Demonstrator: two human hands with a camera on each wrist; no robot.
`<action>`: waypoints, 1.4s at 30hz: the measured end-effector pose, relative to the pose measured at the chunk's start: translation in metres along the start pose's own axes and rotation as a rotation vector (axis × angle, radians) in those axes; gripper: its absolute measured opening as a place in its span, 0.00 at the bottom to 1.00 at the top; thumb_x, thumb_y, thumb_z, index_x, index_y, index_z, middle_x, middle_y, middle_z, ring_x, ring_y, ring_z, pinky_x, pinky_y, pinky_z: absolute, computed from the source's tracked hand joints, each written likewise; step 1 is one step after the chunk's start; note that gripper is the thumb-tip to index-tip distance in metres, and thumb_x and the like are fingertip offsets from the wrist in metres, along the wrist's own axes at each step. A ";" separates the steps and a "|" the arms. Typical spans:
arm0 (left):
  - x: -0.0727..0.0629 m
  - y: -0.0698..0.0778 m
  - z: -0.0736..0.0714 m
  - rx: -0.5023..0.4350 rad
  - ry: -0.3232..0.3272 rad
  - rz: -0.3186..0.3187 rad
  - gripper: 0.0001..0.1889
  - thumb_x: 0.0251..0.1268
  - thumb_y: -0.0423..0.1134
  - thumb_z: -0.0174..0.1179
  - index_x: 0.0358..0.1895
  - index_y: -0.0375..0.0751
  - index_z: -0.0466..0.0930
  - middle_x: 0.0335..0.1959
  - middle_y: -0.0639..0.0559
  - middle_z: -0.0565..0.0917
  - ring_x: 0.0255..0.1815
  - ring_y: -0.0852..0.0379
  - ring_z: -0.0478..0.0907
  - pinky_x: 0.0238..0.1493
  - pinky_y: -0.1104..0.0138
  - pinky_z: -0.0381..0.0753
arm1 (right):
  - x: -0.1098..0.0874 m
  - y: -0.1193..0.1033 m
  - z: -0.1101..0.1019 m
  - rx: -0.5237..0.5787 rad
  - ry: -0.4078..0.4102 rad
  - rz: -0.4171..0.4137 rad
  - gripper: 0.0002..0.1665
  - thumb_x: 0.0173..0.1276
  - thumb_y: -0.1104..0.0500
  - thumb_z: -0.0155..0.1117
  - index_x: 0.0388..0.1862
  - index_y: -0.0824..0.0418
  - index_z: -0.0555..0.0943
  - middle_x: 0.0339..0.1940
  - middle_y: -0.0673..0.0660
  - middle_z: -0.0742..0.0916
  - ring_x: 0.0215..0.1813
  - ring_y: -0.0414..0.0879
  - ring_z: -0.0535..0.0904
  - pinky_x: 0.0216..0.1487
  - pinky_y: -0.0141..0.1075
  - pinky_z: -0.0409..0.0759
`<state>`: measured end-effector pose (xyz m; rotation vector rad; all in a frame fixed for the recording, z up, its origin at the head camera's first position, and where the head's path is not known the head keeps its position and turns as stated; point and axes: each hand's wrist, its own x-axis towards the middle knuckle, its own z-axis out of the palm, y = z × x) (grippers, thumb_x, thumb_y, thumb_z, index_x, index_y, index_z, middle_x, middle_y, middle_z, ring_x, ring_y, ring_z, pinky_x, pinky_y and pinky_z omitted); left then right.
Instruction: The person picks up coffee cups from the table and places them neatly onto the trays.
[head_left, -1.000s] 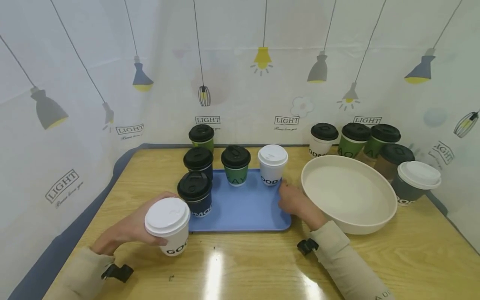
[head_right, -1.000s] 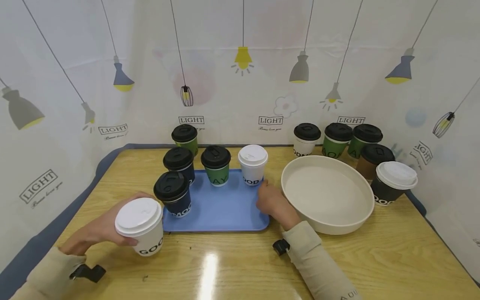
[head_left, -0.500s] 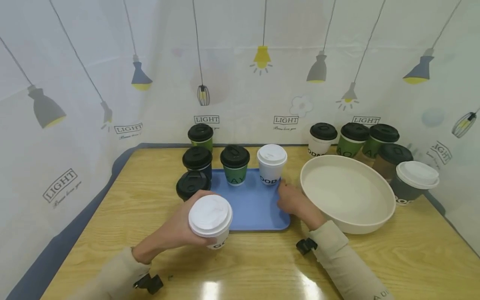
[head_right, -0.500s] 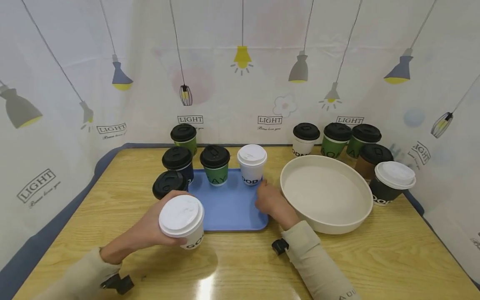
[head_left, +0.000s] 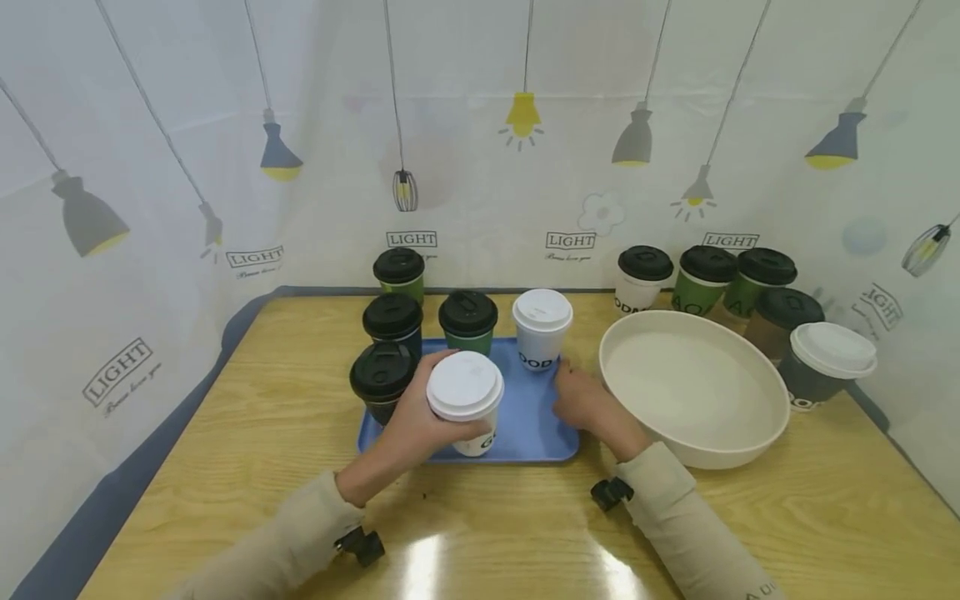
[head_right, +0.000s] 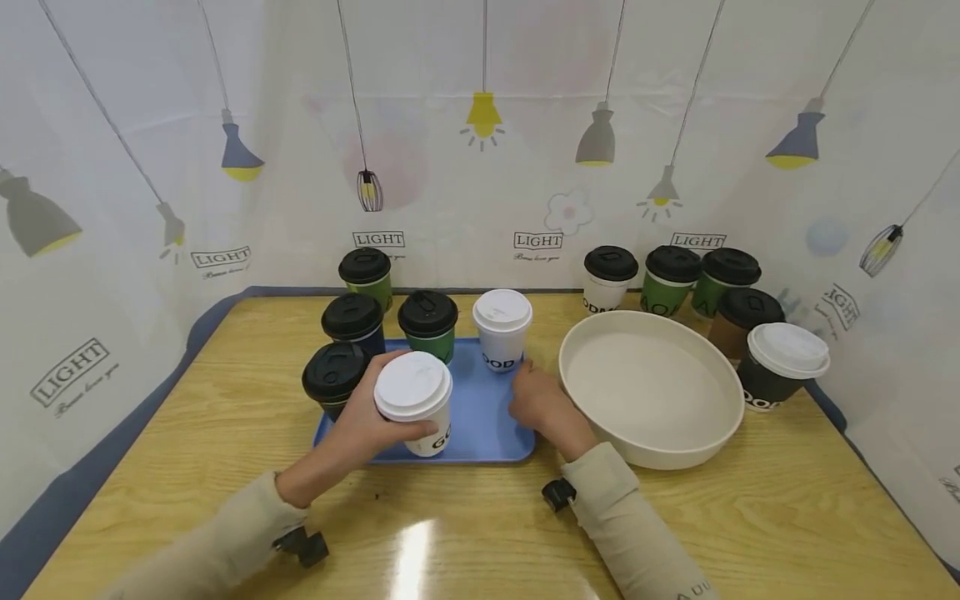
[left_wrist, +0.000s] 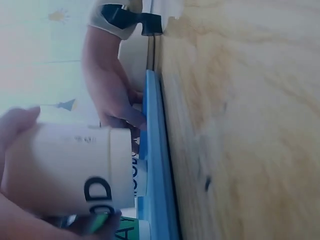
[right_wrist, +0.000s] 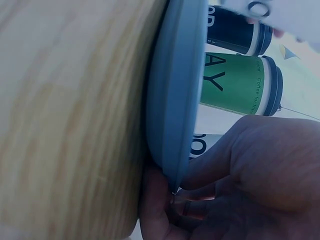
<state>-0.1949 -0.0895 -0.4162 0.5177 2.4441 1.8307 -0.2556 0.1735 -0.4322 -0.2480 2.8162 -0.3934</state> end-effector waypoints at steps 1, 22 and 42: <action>0.001 -0.001 0.002 0.014 0.023 -0.019 0.53 0.47 0.43 0.83 0.76 0.49 0.58 0.69 0.51 0.74 0.68 0.49 0.75 0.72 0.46 0.75 | 0.000 -0.001 0.000 0.000 0.002 -0.002 0.47 0.69 0.65 0.57 0.78 0.85 0.48 0.72 0.81 0.71 0.71 0.69 0.74 0.71 0.57 0.78; 0.024 -0.011 0.026 0.015 0.186 -0.166 0.53 0.45 0.41 0.84 0.75 0.43 0.60 0.70 0.45 0.74 0.71 0.45 0.72 0.77 0.48 0.69 | -0.001 0.000 0.000 -0.004 -0.005 0.008 0.47 0.70 0.64 0.57 0.78 0.84 0.48 0.71 0.82 0.72 0.69 0.69 0.76 0.68 0.56 0.80; 0.011 -0.012 0.013 0.103 -0.021 -0.267 0.58 0.57 0.45 0.78 0.84 0.49 0.46 0.81 0.44 0.64 0.83 0.43 0.58 0.84 0.44 0.57 | 0.001 0.000 0.001 0.020 -0.014 0.029 0.46 0.72 0.64 0.56 0.79 0.83 0.47 0.73 0.81 0.71 0.68 0.66 0.77 0.65 0.54 0.82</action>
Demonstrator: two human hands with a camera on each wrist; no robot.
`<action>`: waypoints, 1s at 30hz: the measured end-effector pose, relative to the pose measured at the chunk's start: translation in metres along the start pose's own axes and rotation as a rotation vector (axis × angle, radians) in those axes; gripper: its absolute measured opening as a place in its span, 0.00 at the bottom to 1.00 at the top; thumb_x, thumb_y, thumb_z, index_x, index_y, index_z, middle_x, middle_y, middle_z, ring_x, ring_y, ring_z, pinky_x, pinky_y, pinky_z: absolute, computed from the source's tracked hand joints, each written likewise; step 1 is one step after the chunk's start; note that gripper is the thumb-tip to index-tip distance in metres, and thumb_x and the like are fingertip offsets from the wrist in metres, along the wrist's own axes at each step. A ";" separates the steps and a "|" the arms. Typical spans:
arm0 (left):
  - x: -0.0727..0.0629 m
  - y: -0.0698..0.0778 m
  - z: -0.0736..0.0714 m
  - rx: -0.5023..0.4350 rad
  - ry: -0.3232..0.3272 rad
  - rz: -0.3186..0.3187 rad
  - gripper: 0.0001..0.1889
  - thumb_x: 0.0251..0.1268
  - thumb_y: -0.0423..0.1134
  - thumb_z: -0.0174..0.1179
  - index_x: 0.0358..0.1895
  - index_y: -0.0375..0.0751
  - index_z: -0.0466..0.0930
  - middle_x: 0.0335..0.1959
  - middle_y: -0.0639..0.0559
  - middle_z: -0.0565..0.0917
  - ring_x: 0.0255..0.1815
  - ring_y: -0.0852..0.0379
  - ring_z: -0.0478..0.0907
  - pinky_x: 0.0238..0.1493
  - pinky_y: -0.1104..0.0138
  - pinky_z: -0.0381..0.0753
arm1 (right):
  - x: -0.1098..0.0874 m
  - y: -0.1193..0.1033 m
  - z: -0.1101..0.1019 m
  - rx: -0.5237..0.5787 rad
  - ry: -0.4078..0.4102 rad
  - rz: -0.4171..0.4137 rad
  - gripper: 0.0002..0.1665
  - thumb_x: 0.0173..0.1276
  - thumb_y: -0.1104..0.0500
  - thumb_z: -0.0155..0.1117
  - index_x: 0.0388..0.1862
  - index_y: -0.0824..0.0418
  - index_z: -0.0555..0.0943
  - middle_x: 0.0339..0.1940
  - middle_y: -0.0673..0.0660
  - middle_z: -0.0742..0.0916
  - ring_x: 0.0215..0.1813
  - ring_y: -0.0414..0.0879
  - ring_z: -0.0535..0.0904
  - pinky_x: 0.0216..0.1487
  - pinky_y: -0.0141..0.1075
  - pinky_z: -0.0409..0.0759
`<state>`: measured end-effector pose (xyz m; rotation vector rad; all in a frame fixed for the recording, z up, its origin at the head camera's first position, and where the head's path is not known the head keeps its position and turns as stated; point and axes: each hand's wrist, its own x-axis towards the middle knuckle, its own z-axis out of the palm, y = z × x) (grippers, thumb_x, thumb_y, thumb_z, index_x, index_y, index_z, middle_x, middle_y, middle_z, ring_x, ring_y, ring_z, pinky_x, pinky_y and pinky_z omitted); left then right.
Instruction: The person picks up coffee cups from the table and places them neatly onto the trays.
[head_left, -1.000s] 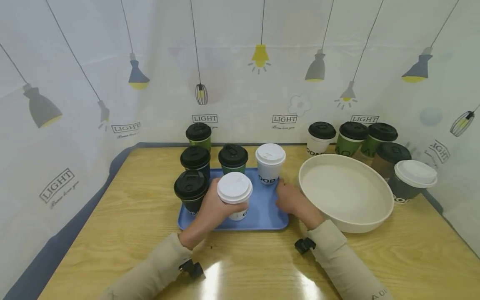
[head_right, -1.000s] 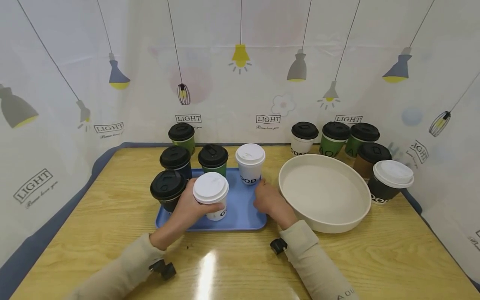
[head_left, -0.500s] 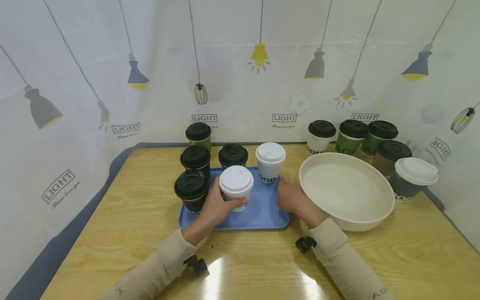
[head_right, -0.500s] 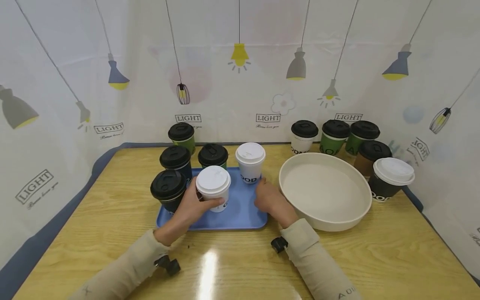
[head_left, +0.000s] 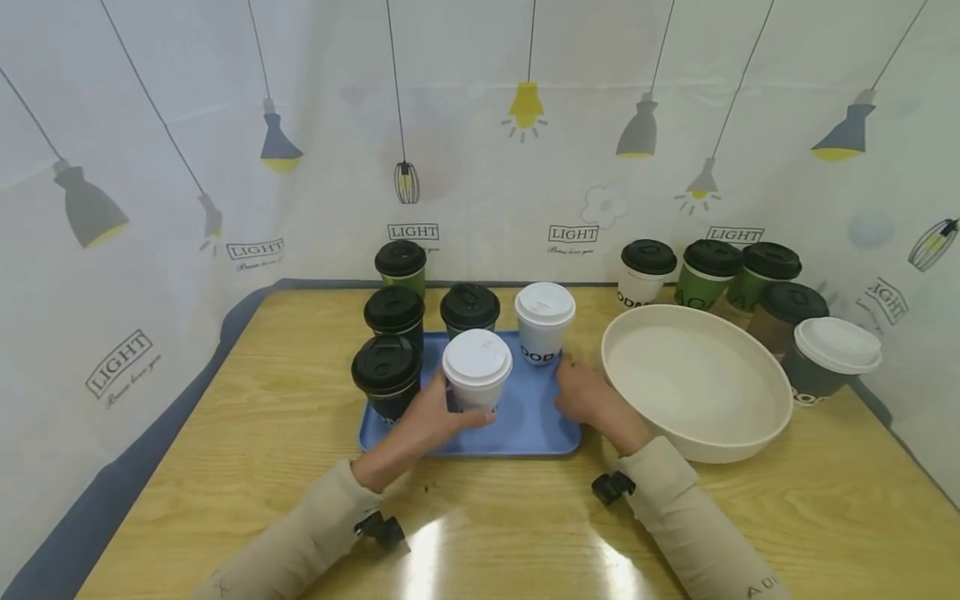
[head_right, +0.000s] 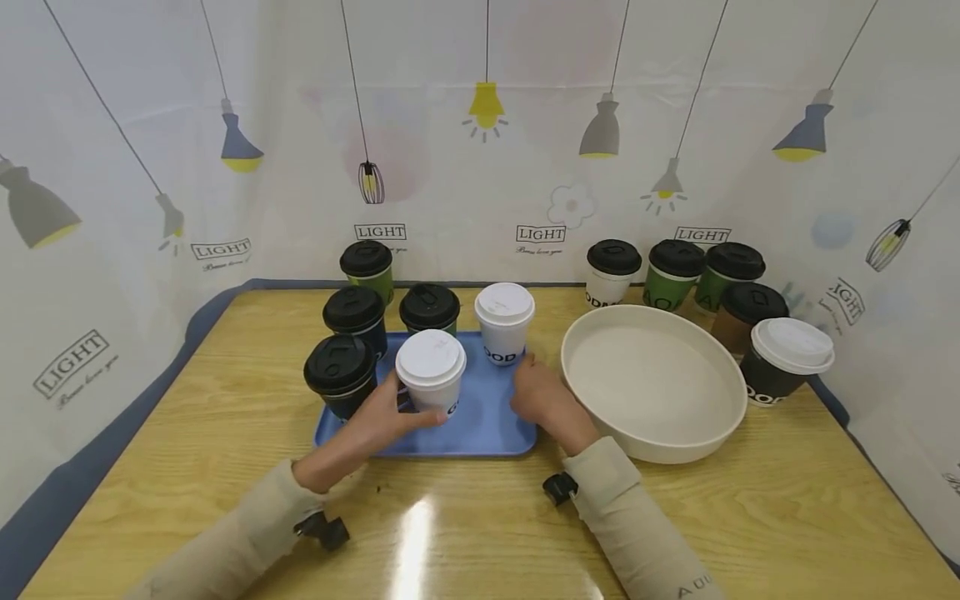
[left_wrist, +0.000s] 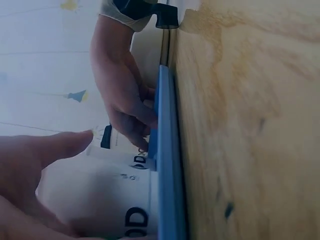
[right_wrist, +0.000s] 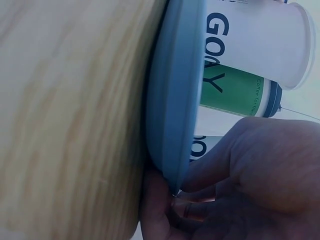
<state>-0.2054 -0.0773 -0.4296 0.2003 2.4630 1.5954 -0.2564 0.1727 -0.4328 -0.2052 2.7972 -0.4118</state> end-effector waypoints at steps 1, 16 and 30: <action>-0.003 0.000 -0.002 0.030 -0.022 -0.011 0.59 0.58 0.46 0.77 0.85 0.49 0.43 0.82 0.43 0.61 0.84 0.43 0.56 0.84 0.43 0.56 | 0.000 0.000 0.000 0.001 -0.001 -0.002 0.46 0.72 0.64 0.56 0.79 0.83 0.47 0.72 0.81 0.71 0.68 0.66 0.77 0.65 0.54 0.82; -0.047 0.044 -0.047 0.510 -0.337 0.156 0.28 0.71 0.59 0.63 0.58 0.37 0.85 0.61 0.44 0.85 0.64 0.46 0.81 0.66 0.50 0.82 | -0.004 0.004 -0.005 -0.003 0.013 -0.024 0.46 0.70 0.65 0.57 0.77 0.86 0.48 0.70 0.82 0.73 0.69 0.68 0.76 0.68 0.55 0.80; -0.037 0.042 -0.136 0.089 0.151 0.430 0.12 0.76 0.40 0.62 0.33 0.36 0.79 0.33 0.48 0.87 0.34 0.56 0.87 0.39 0.64 0.92 | 0.001 0.002 0.000 -0.010 0.020 -0.047 0.44 0.70 0.66 0.56 0.76 0.86 0.50 0.69 0.83 0.73 0.69 0.69 0.76 0.67 0.56 0.81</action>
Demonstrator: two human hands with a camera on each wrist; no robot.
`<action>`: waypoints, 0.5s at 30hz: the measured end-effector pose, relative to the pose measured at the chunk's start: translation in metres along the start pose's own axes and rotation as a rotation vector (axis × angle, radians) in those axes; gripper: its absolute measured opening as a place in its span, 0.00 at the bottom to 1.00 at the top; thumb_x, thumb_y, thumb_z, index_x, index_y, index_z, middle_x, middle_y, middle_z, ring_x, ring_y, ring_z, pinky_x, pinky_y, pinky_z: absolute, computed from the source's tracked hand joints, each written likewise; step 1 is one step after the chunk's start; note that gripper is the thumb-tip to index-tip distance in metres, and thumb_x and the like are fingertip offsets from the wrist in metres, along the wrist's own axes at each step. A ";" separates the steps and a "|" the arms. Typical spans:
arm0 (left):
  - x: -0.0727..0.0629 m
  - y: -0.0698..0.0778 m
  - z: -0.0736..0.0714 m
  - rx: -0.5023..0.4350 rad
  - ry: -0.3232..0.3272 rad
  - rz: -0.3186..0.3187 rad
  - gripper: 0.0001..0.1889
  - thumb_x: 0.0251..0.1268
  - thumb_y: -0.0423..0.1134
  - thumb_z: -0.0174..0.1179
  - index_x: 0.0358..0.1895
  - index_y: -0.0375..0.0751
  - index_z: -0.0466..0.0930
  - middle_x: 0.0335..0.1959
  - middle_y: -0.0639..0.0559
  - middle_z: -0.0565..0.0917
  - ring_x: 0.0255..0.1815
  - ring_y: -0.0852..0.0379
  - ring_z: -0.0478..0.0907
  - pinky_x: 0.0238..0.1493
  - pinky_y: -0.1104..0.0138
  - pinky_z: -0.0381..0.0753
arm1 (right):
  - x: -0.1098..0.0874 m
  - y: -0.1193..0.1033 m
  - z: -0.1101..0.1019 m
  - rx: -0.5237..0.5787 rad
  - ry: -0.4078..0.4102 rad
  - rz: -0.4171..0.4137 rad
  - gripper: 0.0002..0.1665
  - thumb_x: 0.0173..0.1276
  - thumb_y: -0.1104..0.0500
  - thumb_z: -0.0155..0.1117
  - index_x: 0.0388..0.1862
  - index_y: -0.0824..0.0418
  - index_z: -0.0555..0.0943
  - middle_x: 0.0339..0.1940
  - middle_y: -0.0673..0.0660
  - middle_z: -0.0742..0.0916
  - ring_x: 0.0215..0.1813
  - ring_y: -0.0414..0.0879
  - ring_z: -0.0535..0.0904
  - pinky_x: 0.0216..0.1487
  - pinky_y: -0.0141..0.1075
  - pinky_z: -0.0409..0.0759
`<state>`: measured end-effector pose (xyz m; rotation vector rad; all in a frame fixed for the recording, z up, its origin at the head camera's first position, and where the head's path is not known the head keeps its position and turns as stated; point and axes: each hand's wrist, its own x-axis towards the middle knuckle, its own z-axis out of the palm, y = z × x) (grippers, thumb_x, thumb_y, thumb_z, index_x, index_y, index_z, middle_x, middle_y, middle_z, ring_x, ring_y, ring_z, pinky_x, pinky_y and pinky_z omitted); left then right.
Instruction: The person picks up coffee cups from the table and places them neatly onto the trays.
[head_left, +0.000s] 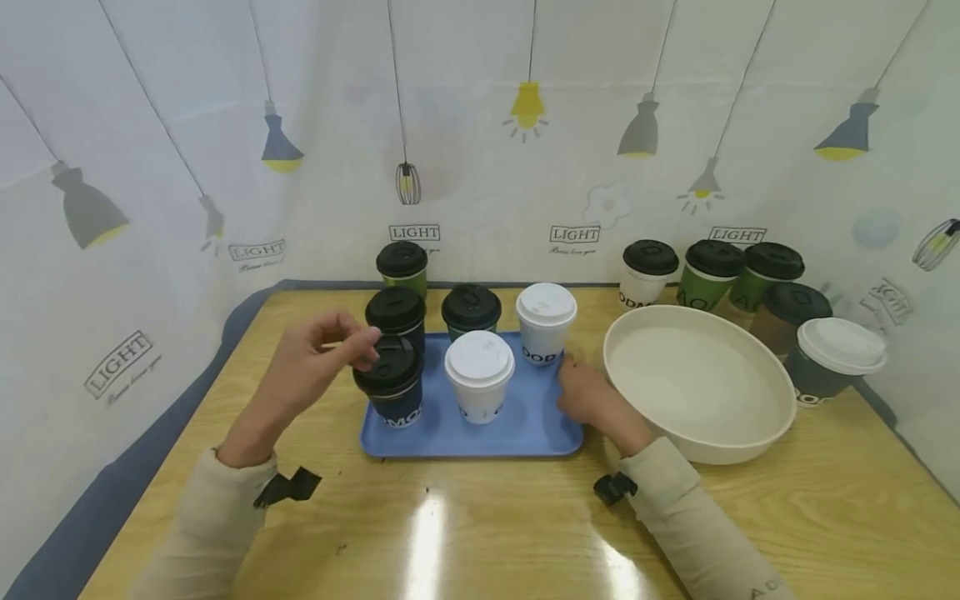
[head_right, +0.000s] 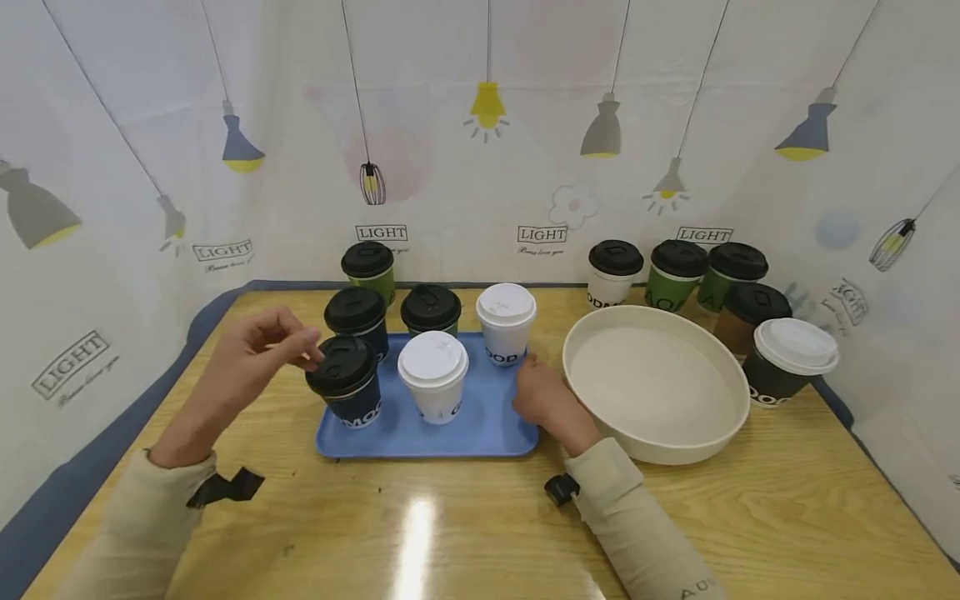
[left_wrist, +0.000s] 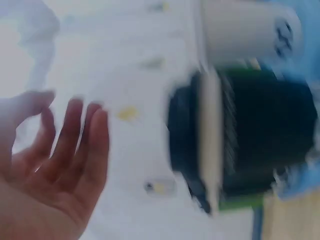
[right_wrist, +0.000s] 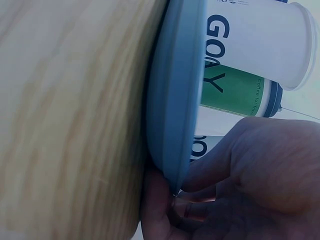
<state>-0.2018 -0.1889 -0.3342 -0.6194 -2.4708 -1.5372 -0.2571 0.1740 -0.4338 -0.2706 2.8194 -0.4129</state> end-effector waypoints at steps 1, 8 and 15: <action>0.004 -0.008 -0.004 -0.002 0.057 -0.006 0.12 0.76 0.41 0.62 0.36 0.35 0.80 0.34 0.48 0.87 0.35 0.57 0.87 0.39 0.64 0.92 | 0.000 0.000 0.001 -0.003 0.001 -0.002 0.44 0.70 0.66 0.56 0.76 0.86 0.50 0.69 0.83 0.74 0.68 0.69 0.76 0.67 0.56 0.81; 0.038 -0.074 -0.017 -0.021 0.260 -0.086 0.15 0.76 0.47 0.62 0.50 0.39 0.76 0.41 0.56 0.85 0.42 0.64 0.85 0.41 0.73 0.90 | 0.001 0.000 0.001 0.007 -0.002 0.026 0.44 0.71 0.65 0.56 0.77 0.84 0.49 0.70 0.82 0.73 0.69 0.69 0.76 0.68 0.57 0.80; 0.076 -0.118 -0.026 0.067 0.228 -0.216 0.18 0.77 0.51 0.58 0.54 0.39 0.73 0.51 0.48 0.81 0.51 0.58 0.83 0.50 0.67 0.89 | 0.001 -0.001 0.001 -0.005 -0.001 0.028 0.44 0.71 0.64 0.57 0.77 0.84 0.51 0.67 0.81 0.75 0.65 0.68 0.79 0.64 0.56 0.82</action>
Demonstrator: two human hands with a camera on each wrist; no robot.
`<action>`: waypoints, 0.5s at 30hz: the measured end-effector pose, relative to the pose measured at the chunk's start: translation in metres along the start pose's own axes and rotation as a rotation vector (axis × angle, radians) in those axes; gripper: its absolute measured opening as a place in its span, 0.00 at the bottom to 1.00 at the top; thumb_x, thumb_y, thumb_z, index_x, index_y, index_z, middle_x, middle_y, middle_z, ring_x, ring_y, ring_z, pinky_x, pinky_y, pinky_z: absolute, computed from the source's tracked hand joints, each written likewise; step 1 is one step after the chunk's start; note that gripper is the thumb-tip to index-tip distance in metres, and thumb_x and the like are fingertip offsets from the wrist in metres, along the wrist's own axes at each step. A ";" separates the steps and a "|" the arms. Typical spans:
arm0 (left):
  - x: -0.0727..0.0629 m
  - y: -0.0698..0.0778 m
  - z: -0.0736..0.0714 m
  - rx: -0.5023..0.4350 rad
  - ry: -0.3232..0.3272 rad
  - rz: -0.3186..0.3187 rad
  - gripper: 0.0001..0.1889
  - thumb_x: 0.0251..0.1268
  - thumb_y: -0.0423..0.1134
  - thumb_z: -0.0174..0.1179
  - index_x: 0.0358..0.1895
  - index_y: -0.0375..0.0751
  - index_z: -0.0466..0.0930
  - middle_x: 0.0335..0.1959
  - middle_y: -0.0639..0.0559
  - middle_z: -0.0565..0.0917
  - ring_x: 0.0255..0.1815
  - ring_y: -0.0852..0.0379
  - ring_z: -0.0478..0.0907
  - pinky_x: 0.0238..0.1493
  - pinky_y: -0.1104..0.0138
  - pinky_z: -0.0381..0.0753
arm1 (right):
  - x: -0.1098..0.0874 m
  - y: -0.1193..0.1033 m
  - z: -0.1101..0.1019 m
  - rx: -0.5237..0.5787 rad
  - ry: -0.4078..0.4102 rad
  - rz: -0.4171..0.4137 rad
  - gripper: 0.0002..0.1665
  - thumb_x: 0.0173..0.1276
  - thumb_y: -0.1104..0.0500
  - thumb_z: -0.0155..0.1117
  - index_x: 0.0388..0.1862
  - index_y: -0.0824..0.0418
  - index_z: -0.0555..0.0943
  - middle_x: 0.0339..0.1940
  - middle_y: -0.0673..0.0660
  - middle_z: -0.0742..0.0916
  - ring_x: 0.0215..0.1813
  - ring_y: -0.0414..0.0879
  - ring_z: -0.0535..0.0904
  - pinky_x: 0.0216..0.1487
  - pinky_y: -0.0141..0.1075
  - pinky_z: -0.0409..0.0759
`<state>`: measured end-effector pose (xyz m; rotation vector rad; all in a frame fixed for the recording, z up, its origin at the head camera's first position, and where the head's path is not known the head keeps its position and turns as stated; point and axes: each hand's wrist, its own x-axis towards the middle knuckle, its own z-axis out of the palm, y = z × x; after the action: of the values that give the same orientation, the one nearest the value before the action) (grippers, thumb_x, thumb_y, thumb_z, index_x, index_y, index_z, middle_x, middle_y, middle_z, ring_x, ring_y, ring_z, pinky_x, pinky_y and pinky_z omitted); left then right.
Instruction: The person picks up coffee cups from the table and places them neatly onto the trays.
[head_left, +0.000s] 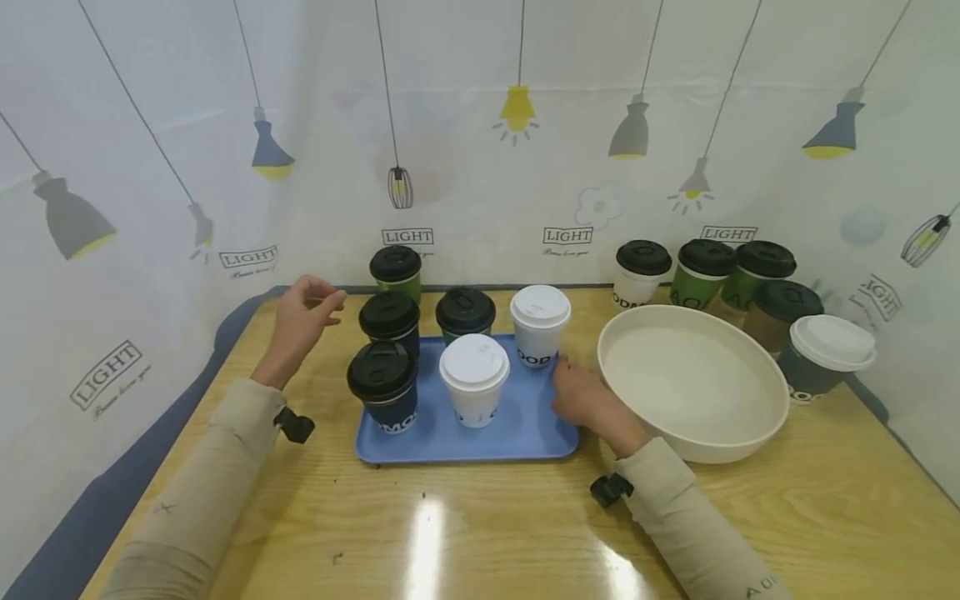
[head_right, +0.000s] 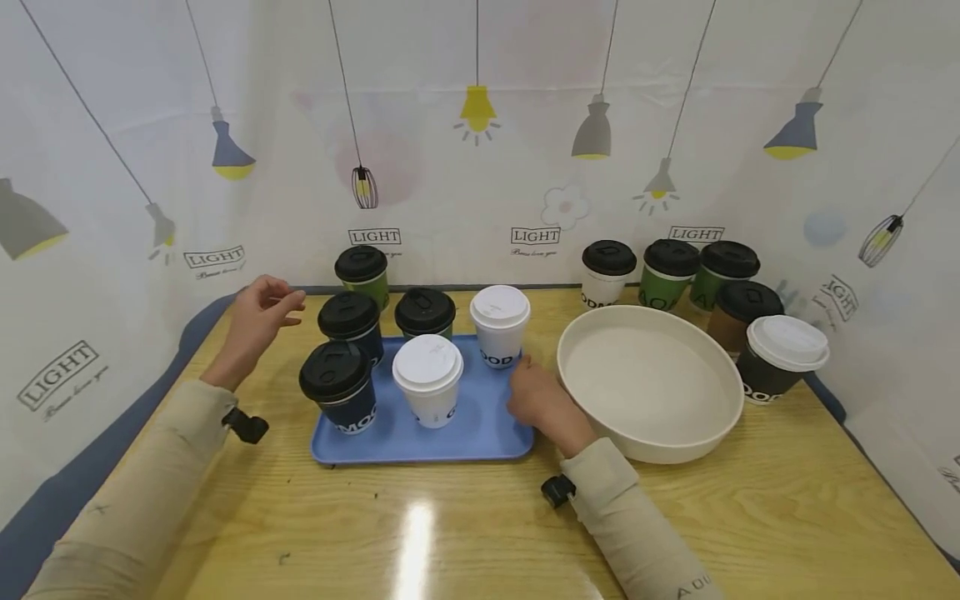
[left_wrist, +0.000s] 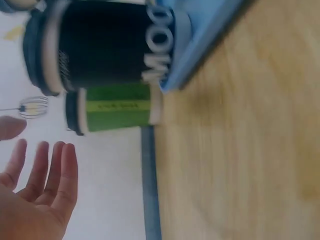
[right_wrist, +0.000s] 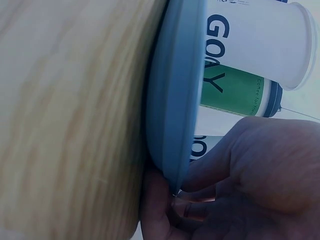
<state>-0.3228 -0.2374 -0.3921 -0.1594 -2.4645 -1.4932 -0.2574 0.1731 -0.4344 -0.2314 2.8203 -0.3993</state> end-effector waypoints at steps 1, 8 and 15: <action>0.007 -0.001 0.001 0.015 -0.024 -0.011 0.20 0.78 0.51 0.58 0.58 0.38 0.72 0.54 0.45 0.80 0.55 0.54 0.82 0.54 0.63 0.89 | 0.000 0.000 0.000 -0.006 0.003 0.000 0.43 0.71 0.64 0.57 0.76 0.84 0.52 0.66 0.81 0.76 0.65 0.67 0.79 0.63 0.55 0.83; 0.052 0.001 0.018 0.050 -0.180 -0.105 0.34 0.75 0.40 0.60 0.78 0.41 0.56 0.75 0.33 0.66 0.73 0.35 0.70 0.69 0.43 0.77 | -0.002 0.002 -0.002 -0.011 0.009 -0.001 0.43 0.71 0.65 0.58 0.76 0.85 0.52 0.65 0.81 0.77 0.60 0.65 0.81 0.58 0.53 0.85; 0.080 -0.001 0.033 0.152 -0.288 -0.113 0.50 0.68 0.41 0.69 0.84 0.48 0.44 0.82 0.31 0.55 0.77 0.29 0.63 0.75 0.37 0.69 | -0.001 0.001 -0.001 0.020 -0.004 0.006 0.45 0.71 0.65 0.57 0.78 0.84 0.49 0.70 0.82 0.73 0.69 0.68 0.76 0.67 0.56 0.81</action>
<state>-0.4052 -0.2115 -0.3854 -0.2234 -2.8483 -1.4027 -0.2566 0.1748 -0.4341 -0.2198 2.8110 -0.4251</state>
